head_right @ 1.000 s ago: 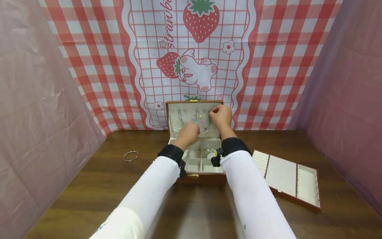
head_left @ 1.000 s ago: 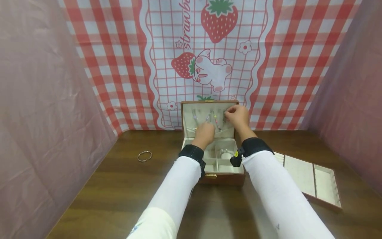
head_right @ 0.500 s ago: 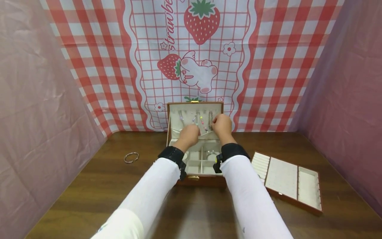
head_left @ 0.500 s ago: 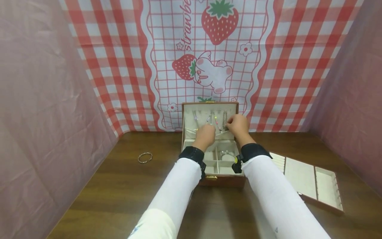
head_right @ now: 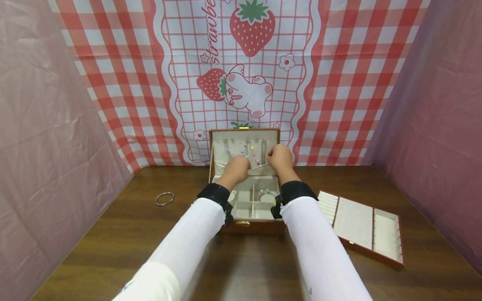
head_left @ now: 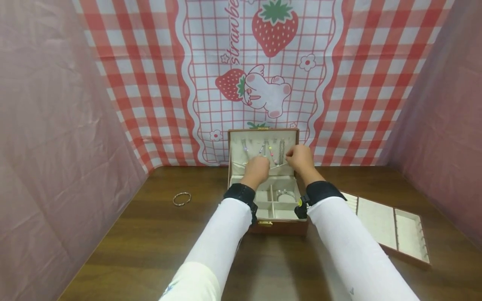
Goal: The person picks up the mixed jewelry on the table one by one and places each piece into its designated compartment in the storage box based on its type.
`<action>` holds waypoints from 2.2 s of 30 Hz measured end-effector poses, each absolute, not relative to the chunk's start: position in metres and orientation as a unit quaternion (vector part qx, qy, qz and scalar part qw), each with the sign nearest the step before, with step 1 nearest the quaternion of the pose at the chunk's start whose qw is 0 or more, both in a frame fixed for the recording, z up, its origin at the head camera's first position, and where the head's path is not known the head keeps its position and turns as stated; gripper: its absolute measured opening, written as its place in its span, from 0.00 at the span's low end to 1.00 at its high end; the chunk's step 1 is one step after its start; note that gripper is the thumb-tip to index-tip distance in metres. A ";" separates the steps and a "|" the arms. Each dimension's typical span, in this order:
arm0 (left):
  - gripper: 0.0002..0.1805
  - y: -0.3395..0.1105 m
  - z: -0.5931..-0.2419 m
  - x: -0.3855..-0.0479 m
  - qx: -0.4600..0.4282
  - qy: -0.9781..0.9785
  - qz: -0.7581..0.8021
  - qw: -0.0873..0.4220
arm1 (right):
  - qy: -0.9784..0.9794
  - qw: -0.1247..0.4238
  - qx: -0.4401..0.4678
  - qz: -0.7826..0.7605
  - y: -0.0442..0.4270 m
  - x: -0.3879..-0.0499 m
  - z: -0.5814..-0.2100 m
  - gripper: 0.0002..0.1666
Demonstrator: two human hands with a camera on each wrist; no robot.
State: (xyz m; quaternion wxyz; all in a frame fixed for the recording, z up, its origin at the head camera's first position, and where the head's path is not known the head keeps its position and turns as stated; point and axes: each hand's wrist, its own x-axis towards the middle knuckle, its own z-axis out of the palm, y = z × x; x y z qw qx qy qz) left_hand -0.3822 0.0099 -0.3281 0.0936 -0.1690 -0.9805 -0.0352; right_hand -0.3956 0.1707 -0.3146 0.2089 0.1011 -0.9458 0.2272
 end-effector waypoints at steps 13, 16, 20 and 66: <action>0.09 -0.012 -0.320 -0.369 -0.189 -0.976 -0.070 0.086 | -0.951 0.146 0.120 0.245 0.171 -0.381 -0.311 0.13; 0.13 -0.020 -0.312 -0.363 -0.198 -0.971 -0.099 0.086 | -0.952 0.123 0.141 0.243 0.170 -0.376 -0.310 0.13; 0.13 -0.033 -0.307 -0.354 -0.219 -0.964 -0.116 0.094 | -0.950 0.090 0.179 0.238 0.170 -0.367 -0.307 0.14; 0.05 -0.157 -0.345 -0.261 -0.176 -0.919 -0.311 0.165 | -0.918 0.077 0.341 0.189 0.178 -0.247 -0.334 0.21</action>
